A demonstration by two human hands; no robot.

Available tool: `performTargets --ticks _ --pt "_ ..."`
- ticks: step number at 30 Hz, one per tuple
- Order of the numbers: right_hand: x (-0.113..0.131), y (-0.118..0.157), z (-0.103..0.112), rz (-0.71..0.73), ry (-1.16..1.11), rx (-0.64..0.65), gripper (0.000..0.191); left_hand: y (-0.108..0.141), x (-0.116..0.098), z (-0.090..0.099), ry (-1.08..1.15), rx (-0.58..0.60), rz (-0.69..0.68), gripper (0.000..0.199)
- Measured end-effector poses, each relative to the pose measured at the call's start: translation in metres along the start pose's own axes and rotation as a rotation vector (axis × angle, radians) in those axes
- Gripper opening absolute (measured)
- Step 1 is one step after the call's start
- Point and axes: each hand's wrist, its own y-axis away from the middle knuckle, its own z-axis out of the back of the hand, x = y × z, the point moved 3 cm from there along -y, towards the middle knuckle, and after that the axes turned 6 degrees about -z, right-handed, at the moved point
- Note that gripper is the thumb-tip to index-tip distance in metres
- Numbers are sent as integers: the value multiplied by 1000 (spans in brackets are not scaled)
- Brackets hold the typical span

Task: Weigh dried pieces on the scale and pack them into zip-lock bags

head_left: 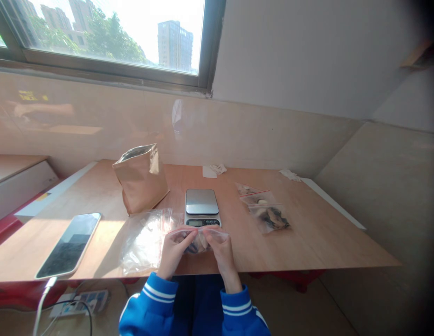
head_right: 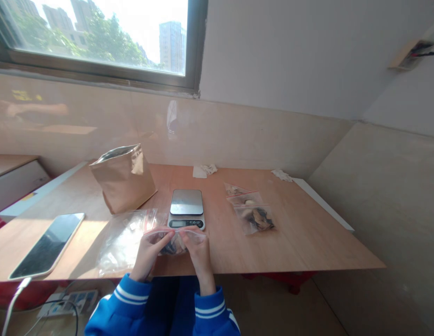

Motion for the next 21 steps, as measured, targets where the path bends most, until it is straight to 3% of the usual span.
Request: performTargets --ticks 16,21 --pt "2 2 -2 -9 11 -71 20 2 -2 -4 -3 0 7 20" --pt "7 3 -4 -12 -2 -13 19 2 -1 -3 -7 -16 12 21"
